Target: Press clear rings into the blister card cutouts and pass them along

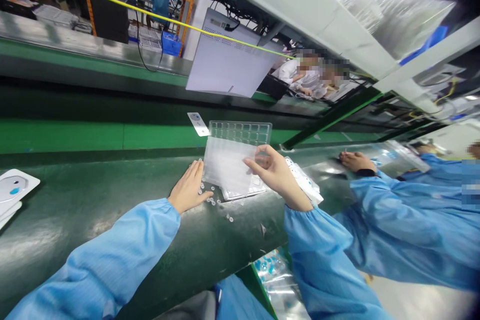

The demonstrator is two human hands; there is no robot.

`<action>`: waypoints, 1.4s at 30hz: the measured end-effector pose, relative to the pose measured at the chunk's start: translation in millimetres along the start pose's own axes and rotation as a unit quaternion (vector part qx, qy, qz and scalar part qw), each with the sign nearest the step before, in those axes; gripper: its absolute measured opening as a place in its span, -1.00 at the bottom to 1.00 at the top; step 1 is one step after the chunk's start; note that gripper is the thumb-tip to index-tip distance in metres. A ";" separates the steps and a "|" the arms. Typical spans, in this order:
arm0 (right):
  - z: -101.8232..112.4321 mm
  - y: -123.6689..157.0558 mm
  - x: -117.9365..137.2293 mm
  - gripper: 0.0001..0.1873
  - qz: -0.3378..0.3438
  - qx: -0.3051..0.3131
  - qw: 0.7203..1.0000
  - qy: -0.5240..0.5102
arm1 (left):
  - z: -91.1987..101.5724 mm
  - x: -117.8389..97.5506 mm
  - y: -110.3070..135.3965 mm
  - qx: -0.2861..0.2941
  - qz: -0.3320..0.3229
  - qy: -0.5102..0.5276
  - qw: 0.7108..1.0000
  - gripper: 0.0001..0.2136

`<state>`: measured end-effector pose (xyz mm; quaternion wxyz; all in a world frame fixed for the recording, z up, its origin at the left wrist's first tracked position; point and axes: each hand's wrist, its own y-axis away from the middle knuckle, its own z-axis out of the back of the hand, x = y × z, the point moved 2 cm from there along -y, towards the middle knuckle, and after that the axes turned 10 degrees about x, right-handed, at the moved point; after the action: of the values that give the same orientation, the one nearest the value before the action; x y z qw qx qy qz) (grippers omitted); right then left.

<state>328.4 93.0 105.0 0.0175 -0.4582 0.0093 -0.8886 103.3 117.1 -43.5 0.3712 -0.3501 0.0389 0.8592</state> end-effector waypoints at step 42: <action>-43.0 29.5 -36.7 -0.47 0.055 -0.067 0.966 -0.242 | 64.0 6.5 -32.9 -0.142 0.079 0.385 0.909 -0.79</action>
<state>315.3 65.0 49.3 0.0367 -0.6585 0.0897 -0.7463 85.4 165.6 6.8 0.2047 -0.6981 0.0840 0.6809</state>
